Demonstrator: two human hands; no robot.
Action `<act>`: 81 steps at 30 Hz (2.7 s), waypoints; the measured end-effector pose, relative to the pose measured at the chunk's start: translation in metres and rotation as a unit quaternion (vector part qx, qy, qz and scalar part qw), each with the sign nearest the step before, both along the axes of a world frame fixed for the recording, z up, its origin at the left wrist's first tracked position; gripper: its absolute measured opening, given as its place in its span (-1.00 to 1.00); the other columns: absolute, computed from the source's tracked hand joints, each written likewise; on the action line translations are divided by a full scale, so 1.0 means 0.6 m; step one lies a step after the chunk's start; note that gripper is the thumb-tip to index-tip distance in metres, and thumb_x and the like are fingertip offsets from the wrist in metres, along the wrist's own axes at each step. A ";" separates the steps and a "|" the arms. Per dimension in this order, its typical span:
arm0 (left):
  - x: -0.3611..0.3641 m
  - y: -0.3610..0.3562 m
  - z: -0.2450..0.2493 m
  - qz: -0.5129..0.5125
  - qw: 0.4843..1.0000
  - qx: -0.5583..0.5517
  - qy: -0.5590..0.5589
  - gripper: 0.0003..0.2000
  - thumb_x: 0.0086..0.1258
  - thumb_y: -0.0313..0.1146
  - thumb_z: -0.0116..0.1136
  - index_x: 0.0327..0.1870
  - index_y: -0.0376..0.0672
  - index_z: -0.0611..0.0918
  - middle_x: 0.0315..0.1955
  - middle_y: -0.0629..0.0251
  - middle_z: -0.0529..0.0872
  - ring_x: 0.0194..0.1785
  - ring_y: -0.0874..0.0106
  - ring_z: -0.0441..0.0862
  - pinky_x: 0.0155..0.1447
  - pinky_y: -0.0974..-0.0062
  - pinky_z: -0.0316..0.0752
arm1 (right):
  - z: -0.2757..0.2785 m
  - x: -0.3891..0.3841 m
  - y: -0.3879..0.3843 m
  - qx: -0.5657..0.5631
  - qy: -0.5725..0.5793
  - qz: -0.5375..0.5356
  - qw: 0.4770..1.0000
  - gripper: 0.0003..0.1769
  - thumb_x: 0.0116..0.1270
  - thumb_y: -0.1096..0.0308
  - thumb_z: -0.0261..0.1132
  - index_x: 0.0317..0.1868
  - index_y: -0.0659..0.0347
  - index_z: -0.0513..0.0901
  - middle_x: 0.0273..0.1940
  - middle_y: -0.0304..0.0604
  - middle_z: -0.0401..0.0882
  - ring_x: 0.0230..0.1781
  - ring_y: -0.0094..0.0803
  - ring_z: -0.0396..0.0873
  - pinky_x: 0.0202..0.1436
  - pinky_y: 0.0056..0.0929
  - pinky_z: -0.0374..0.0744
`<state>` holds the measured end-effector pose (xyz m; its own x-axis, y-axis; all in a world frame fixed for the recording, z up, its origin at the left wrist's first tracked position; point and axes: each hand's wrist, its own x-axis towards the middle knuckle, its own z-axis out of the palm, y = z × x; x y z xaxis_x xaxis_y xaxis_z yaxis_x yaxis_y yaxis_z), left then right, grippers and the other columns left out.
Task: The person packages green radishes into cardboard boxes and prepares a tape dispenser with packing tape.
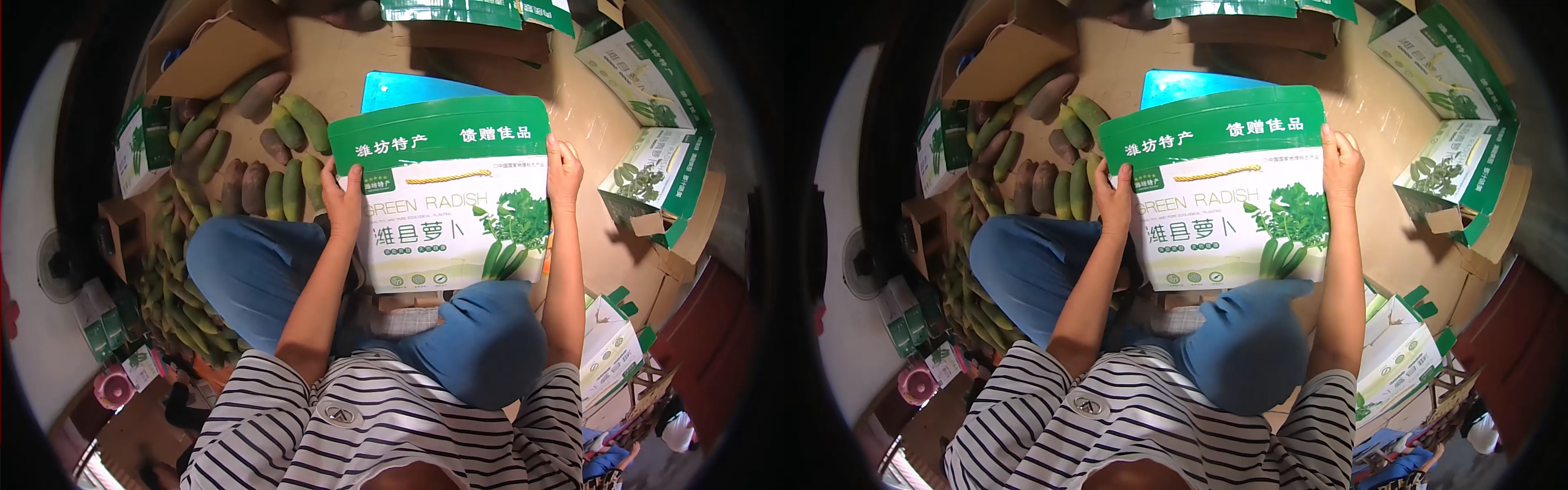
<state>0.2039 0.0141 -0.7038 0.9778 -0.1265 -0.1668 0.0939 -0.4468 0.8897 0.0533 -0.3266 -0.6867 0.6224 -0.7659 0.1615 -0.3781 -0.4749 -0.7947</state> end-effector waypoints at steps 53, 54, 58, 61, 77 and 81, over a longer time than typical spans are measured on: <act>0.031 0.001 -0.013 -0.019 0.951 -0.255 0.174 -0.62 0.56 -0.11 -0.02 -0.11 -0.31 0.65 -0.28 0.42 0.68 -0.26 0.67 0.53 -0.17 0.68 0.43 | 0.031 0.085 0.062 -0.369 0.209 0.080 0.902 -0.40 0.36 0.11 0.21 0.39 -0.03 0.34 0.45 -0.09 0.15 0.48 -0.08 0.08 0.50 0.00 0.06; 0.032 -0.002 -0.010 -0.020 0.953 -0.251 0.171 -0.63 0.55 -0.12 0.00 -0.12 -0.31 0.65 -0.29 0.43 0.68 -0.26 0.68 0.52 -0.18 0.69 0.43 | 0.032 0.101 0.085 -0.364 0.202 0.107 0.903 -0.38 0.36 0.10 0.21 0.40 -0.04 0.33 0.47 -0.09 0.12 0.49 -0.09 0.05 0.51 0.01 0.04; 0.033 -0.021 0.017 -0.035 0.958 -0.236 0.158 -0.70 0.51 -0.19 0.10 -0.13 -0.30 0.66 -0.29 0.45 0.68 -0.27 0.69 0.51 -0.19 0.69 0.42 | 0.027 0.177 0.182 -0.332 0.137 0.235 0.903 -0.36 0.33 0.09 0.23 0.40 -0.04 0.32 0.49 -0.08 0.08 0.50 -0.07 0.03 0.51 0.02 0.03; 0.035 -0.028 0.021 -0.064 0.963 -0.224 0.136 -0.74 0.47 -0.24 0.16 -0.09 -0.30 0.65 -0.25 0.44 0.69 -0.25 0.69 0.52 -0.16 0.68 0.43 | 0.036 0.230 0.274 -0.333 0.082 0.311 0.886 -0.36 0.31 0.10 0.24 0.38 -0.02 0.35 0.47 -0.08 0.13 0.49 -0.07 0.06 0.50 0.02 0.04; 0.034 -0.029 0.015 -0.066 0.956 -0.250 0.136 -0.65 0.60 -0.17 -0.09 -0.09 -0.29 0.64 -0.28 0.42 0.67 -0.25 0.69 0.52 -0.17 0.66 0.43 | 0.035 0.241 0.305 -0.341 0.028 0.311 0.886 -0.34 0.25 0.16 0.27 0.37 0.02 0.36 0.43 -0.03 0.18 0.46 -0.03 0.11 0.47 0.07 0.10; 0.037 -0.022 0.004 -0.074 0.956 -0.237 0.154 -0.64 0.60 -0.15 -0.09 -0.10 -0.30 0.62 -0.24 0.39 0.67 -0.25 0.67 0.53 -0.17 0.68 0.42 | 0.019 0.214 0.224 -0.336 0.096 0.229 0.909 -0.32 0.28 0.10 0.25 0.40 0.03 0.32 0.47 -0.03 0.12 0.50 -0.04 0.04 0.49 0.08 0.04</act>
<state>0.2262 0.0006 -0.7014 0.8567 -0.3931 -0.3340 0.3512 -0.0299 0.9358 0.1814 -0.1919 -0.6751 0.9170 -0.1885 0.3515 -0.1204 -0.9710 -0.2067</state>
